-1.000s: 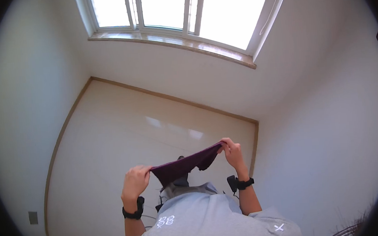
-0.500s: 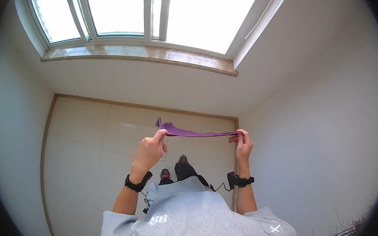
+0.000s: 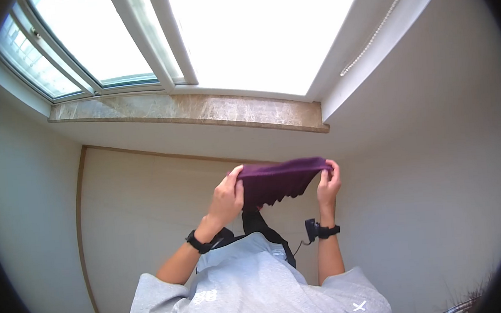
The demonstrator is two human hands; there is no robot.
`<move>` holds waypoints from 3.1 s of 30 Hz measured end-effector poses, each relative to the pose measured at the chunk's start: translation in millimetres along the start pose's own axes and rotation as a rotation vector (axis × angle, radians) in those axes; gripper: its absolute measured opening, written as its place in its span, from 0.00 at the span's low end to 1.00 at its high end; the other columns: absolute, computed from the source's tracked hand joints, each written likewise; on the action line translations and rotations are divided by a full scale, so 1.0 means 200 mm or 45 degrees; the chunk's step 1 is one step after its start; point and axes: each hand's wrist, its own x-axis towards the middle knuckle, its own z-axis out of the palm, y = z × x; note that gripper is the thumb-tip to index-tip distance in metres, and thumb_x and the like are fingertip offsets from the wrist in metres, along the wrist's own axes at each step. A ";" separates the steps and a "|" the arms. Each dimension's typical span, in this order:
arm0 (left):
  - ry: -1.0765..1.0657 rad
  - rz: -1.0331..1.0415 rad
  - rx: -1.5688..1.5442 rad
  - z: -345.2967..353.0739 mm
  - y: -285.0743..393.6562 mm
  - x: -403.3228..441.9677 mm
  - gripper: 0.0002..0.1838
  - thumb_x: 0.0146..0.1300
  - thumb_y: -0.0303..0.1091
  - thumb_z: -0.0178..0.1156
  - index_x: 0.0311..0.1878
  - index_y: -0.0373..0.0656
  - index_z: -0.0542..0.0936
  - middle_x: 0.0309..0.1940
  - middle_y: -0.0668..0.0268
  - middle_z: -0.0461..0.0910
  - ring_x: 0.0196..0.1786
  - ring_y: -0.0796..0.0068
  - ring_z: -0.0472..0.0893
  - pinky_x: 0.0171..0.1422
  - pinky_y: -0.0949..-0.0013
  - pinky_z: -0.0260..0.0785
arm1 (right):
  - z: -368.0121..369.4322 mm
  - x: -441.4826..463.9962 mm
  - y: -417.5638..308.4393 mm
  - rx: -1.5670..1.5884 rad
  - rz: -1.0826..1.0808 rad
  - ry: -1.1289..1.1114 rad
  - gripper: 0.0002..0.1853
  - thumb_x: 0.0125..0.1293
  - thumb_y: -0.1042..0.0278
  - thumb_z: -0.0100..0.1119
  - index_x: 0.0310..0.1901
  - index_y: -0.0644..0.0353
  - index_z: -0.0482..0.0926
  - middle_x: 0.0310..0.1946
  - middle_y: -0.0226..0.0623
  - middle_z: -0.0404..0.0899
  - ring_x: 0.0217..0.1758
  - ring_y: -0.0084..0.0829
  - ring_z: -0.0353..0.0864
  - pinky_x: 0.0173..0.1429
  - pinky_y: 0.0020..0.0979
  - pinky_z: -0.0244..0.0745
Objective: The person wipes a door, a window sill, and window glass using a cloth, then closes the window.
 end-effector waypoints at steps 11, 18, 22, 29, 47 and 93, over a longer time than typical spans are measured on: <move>-0.281 -0.065 0.242 0.89 -0.50 0.91 0.43 0.67 0.35 0.60 0.76 0.22 0.51 0.67 0.26 0.64 0.70 0.31 0.67 0.78 0.47 0.59 | 0.78 0.69 0.49 -0.802 -0.258 -0.116 0.29 0.73 0.66 0.52 0.72 0.69 0.63 0.63 0.69 0.71 0.67 0.63 0.70 0.74 0.55 0.63; -0.193 0.459 0.704 1.05 -0.70 1.02 0.38 0.69 0.44 0.58 0.73 0.26 0.65 0.55 0.39 0.79 0.62 0.44 0.76 0.73 0.53 0.65 | 0.81 0.68 0.52 -1.005 -0.503 -0.017 0.27 0.74 0.65 0.46 0.70 0.72 0.66 0.57 0.70 0.76 0.63 0.65 0.73 0.74 0.58 0.62; -0.195 0.429 0.694 1.07 -0.71 1.02 0.38 0.68 0.45 0.57 0.73 0.26 0.65 0.55 0.39 0.79 0.64 0.45 0.76 0.74 0.52 0.63 | 0.82 0.68 0.52 -1.005 -0.516 -0.006 0.27 0.73 0.65 0.46 0.69 0.71 0.69 0.56 0.66 0.78 0.63 0.64 0.74 0.72 0.59 0.63; -0.117 0.454 0.566 1.07 -0.73 1.03 0.38 0.67 0.45 0.57 0.73 0.28 0.65 0.58 0.38 0.78 0.64 0.41 0.75 0.77 0.49 0.61 | 0.83 0.66 0.58 -0.996 -0.478 -0.002 0.26 0.75 0.61 0.45 0.70 0.63 0.70 0.60 0.64 0.76 0.64 0.63 0.73 0.72 0.57 0.63; -0.290 0.522 0.436 0.14 -1.23 1.00 0.39 0.70 0.47 0.59 0.78 0.34 0.60 0.64 0.46 0.75 0.69 0.51 0.73 0.78 0.53 0.59 | 1.45 0.27 0.13 -1.029 -0.533 -0.203 0.28 0.79 0.59 0.45 0.75 0.64 0.64 0.67 0.60 0.71 0.70 0.62 0.68 0.77 0.55 0.57; -1.030 0.732 0.556 -0.08 -1.09 0.90 0.44 0.58 0.33 0.59 0.77 0.24 0.56 0.59 0.38 0.76 0.63 0.45 0.76 0.72 0.52 0.66 | 1.11 0.24 -0.11 -1.217 -0.127 -0.308 0.36 0.70 0.54 0.60 0.71 0.71 0.66 0.59 0.66 0.75 0.67 0.65 0.69 0.76 0.53 0.62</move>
